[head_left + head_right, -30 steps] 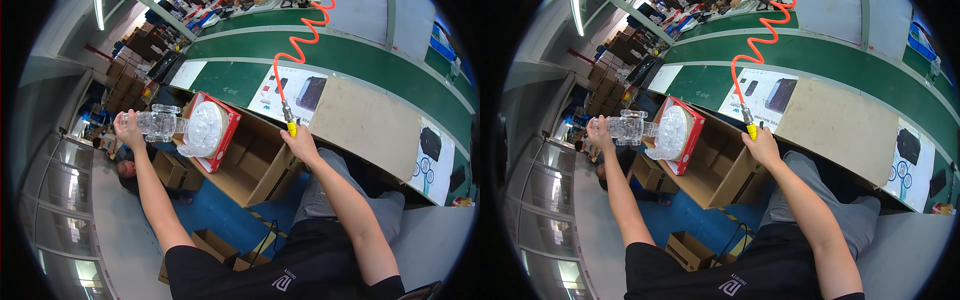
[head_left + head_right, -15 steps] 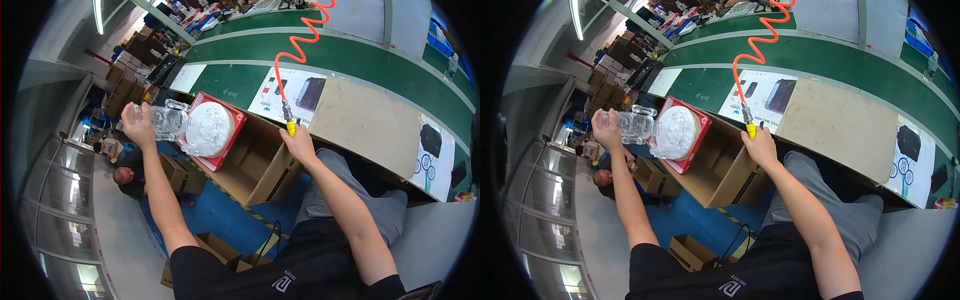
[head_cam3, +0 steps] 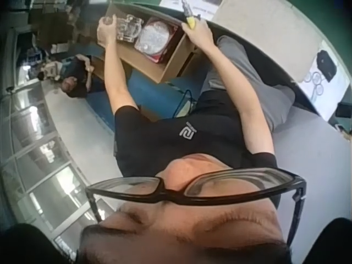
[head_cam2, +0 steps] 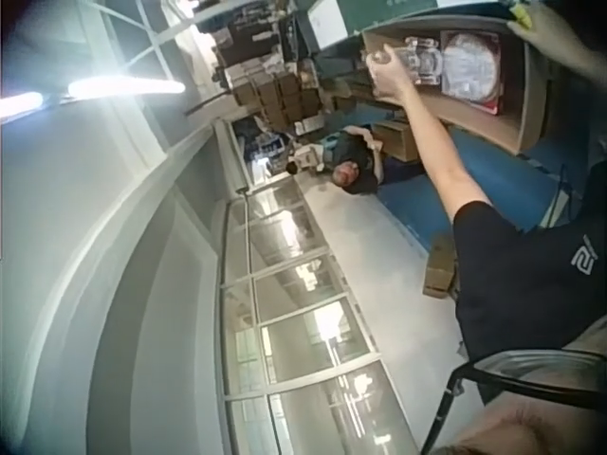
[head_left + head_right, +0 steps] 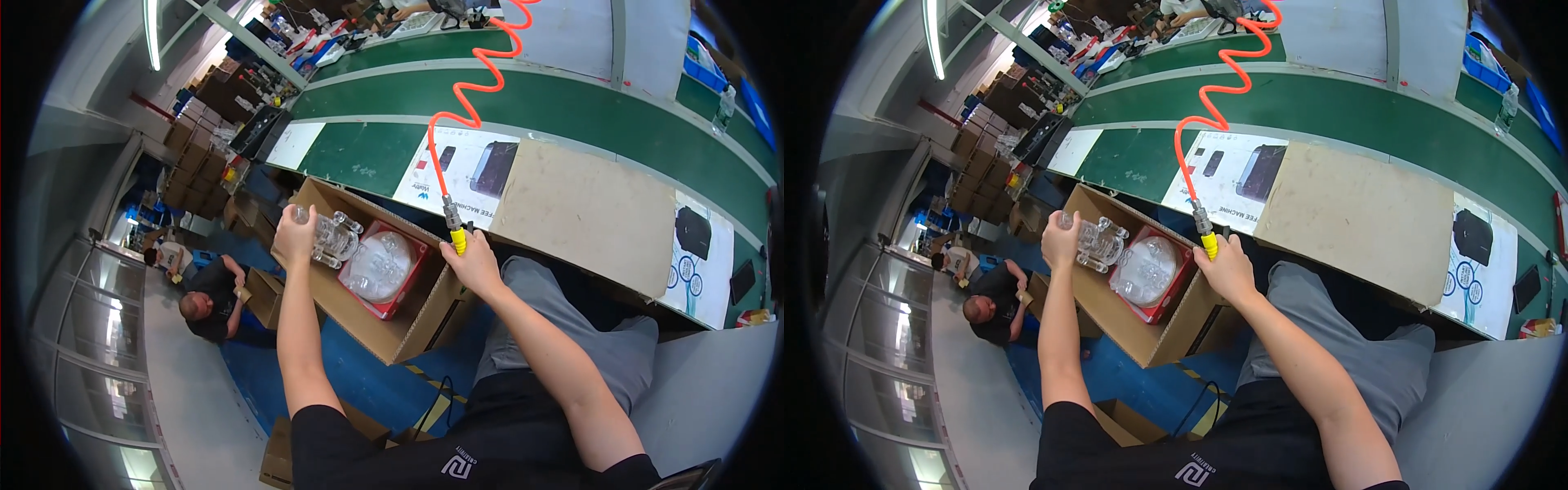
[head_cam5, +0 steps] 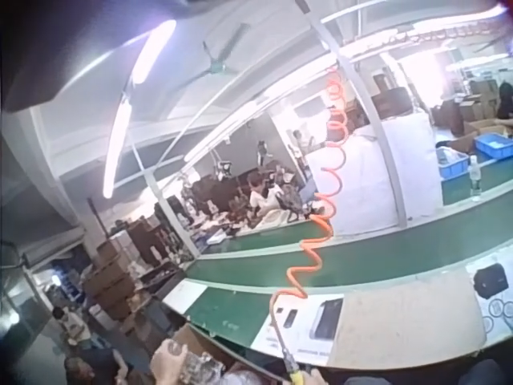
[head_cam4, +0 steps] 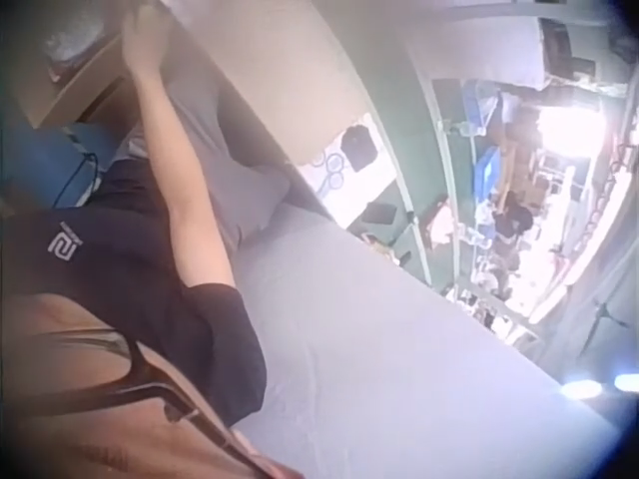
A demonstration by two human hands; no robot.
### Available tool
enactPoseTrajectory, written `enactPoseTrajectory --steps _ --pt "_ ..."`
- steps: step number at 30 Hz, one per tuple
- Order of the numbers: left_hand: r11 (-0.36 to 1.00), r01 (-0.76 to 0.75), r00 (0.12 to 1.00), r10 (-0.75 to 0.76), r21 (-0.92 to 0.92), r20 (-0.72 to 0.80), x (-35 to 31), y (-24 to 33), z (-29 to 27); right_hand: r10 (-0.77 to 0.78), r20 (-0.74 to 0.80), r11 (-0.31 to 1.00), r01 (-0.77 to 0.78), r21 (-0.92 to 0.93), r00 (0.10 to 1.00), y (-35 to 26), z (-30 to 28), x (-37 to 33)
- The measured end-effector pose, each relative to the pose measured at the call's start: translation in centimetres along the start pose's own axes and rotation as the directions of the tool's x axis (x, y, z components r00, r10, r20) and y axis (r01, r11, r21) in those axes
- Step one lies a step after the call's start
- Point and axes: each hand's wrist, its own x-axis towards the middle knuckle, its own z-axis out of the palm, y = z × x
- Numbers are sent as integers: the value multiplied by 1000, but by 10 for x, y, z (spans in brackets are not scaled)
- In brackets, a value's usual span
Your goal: Cleaning glass lighting fixtures using a compressed air duster and packing them into boxes on a factory assembly line.
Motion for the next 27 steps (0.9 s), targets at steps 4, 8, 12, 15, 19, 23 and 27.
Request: enactPoseTrajectory --steps 4,8,12,15,19,23,27 --pt "961 121 937 -193 248 291 9 -33 37 -7 -1 1000 7 15 1000 3 -2 3" --pt "947 215 924 -276 237 264 -11 -49 76 3 -37 997 0 77 999 4 -3 3" --pt "914 356 900 -392 196 192 -27 -56 105 -39 -55 993 45 105 998 2 2 -1" --pt "910 387 887 -412 152 210 -38 -55 125 -9 46 996 5 86 999 -4 2 -1" --pt "926 367 915 -376 83 148 -44 -66 147 -10 27 999 9 52 1000 -12 13 1" --pt "914 395 906 -404 93 129 -55 -85 167 18 6 994 -19 110 1000 -11 13 -1" --pt "979 202 968 -200 2 149 -80 -93 187 81 -11 978 -78 192 997 -13 13 -6"
